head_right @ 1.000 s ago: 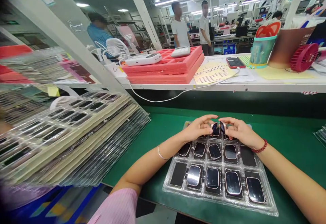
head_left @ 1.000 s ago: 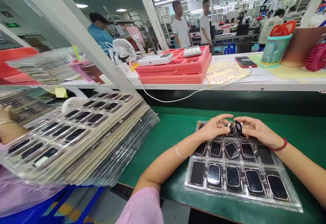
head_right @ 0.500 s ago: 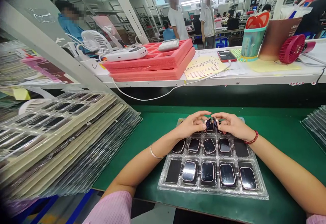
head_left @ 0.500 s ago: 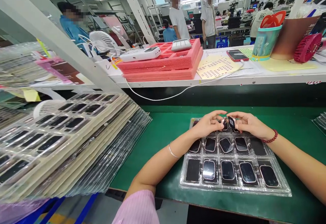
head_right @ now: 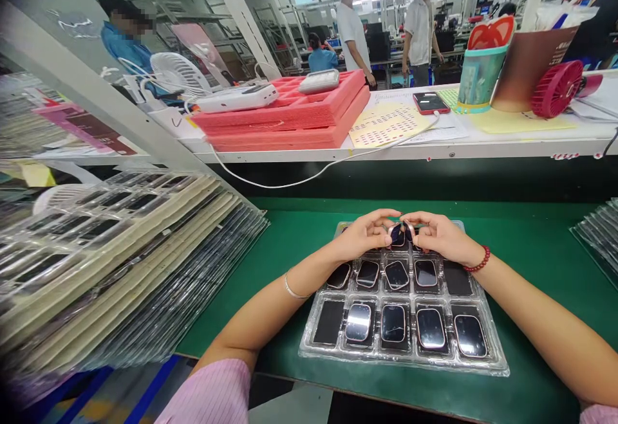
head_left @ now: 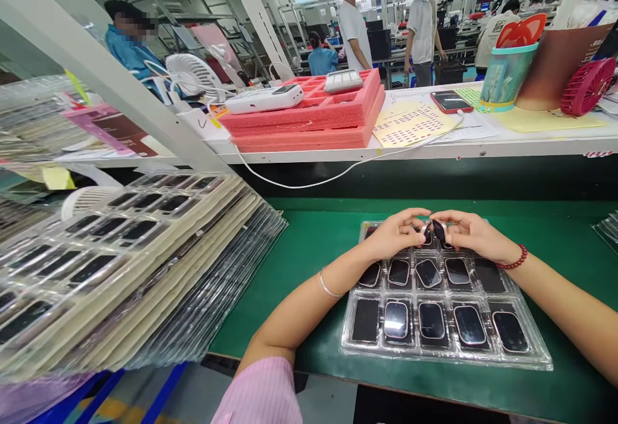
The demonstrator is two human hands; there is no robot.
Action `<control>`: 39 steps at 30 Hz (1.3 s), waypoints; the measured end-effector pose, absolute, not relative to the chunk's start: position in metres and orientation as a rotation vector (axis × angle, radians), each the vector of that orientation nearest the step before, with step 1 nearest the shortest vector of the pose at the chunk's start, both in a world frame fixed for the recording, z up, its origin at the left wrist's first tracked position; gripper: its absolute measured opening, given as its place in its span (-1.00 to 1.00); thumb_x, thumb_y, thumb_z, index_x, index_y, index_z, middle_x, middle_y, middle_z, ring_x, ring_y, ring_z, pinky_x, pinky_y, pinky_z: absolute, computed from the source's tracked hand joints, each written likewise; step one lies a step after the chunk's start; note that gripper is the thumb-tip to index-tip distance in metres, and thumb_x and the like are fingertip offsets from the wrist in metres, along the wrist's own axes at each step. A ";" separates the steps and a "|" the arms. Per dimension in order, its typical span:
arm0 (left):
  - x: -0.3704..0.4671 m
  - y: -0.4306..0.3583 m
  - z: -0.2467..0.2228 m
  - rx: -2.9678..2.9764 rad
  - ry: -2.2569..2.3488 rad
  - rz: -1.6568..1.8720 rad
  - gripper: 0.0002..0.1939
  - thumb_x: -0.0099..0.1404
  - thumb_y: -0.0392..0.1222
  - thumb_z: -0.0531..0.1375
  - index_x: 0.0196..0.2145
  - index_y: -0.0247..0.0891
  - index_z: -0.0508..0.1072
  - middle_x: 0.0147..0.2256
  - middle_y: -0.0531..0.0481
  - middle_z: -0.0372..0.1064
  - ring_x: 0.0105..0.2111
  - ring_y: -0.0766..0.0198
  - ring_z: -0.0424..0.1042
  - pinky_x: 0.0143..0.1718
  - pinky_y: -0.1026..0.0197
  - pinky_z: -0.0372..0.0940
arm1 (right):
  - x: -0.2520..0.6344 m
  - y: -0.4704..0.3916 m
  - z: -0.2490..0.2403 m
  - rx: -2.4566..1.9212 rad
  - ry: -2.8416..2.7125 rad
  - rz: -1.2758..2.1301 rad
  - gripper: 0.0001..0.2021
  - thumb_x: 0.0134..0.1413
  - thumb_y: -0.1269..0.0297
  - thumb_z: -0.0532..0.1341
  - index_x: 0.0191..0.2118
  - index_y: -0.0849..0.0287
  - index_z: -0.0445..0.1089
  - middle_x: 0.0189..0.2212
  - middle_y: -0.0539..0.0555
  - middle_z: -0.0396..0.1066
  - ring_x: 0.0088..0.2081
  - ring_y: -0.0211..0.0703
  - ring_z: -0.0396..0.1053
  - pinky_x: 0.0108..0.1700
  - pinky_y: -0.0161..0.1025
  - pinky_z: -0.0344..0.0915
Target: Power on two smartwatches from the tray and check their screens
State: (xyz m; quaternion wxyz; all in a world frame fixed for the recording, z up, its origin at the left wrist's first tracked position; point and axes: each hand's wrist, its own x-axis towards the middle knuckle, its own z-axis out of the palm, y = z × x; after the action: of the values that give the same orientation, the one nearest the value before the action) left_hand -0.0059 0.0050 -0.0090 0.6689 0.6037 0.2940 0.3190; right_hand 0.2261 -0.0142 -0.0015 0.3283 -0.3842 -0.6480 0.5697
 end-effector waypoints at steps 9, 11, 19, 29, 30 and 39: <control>-0.006 0.004 -0.008 1.353 0.660 0.713 -0.36 0.07 -0.12 0.42 0.09 -0.22 0.36 -0.20 -0.03 0.38 -0.35 0.38 0.42 -0.19 0.20 0.34 | 0.226 -0.014 -0.004 -0.997 -1.683 1.489 -0.54 -0.01 0.21 0.37 0.05 0.17 0.41 -0.41 0.00 0.40 -0.53 -0.33 0.21 -0.45 -0.31 0.27; -0.006 0.004 -0.009 1.351 0.659 0.717 -0.36 0.07 -0.12 0.42 0.09 -0.23 0.36 -0.21 -0.02 0.38 -0.36 0.38 0.42 -0.20 0.20 0.34 | 0.226 -0.014 -0.003 -0.996 -1.683 1.490 -0.55 -0.02 0.23 0.37 0.04 0.17 0.43 -0.42 0.00 0.41 -0.54 -0.34 0.21 -0.46 -0.32 0.27; -0.004 0.005 -0.009 1.330 0.776 0.793 -0.47 0.19 -0.13 0.30 0.09 -0.31 0.37 -0.14 -0.16 0.47 -0.28 0.25 0.50 -0.37 0.30 0.29 | 0.225 -0.010 -0.008 -1.064 -1.487 1.529 -0.45 0.07 0.21 0.30 0.21 0.14 0.34 -0.23 0.12 0.51 -0.26 -0.10 0.51 -0.23 -0.15 0.49; -0.001 0.002 -0.001 1.350 0.850 0.839 -0.59 0.09 -0.32 0.24 -0.06 -0.32 0.37 -0.31 -0.01 0.47 -0.47 0.41 0.39 -0.44 0.33 0.21 | 0.223 -0.012 -0.004 -1.081 -1.587 1.412 -0.60 0.00 0.36 0.24 0.03 0.14 0.41 -0.12 0.14 0.54 -0.43 -0.26 0.40 -0.38 -0.24 0.45; -0.001 0.002 -0.001 1.348 0.848 0.840 -0.58 0.07 -0.34 0.23 -0.06 -0.32 0.37 -0.31 0.00 0.47 -0.47 0.41 0.39 -0.42 0.32 0.22 | 0.223 -0.013 -0.003 -1.074 -1.594 1.408 -0.59 -0.01 0.36 0.24 0.03 0.14 0.40 -0.11 0.15 0.54 -0.42 -0.25 0.40 -0.39 -0.24 0.45; 0.000 0.004 -0.001 1.370 0.880 0.820 -0.49 0.06 -0.35 0.21 0.01 -0.30 0.33 -0.26 -0.04 0.48 -0.43 0.38 0.43 -0.45 0.34 0.20 | 0.222 -0.012 -0.003 -1.059 -1.621 1.437 -0.55 -0.03 0.35 0.27 0.04 0.12 0.35 -0.09 0.13 0.51 -0.36 -0.21 0.44 -0.32 -0.21 0.43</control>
State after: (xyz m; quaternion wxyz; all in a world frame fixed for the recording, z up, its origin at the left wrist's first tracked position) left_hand 0.0002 0.0036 -0.0012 0.6125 0.5941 0.3816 0.3555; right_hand 0.2221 -0.0123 -0.0033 0.3570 -0.4100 -0.6280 0.5568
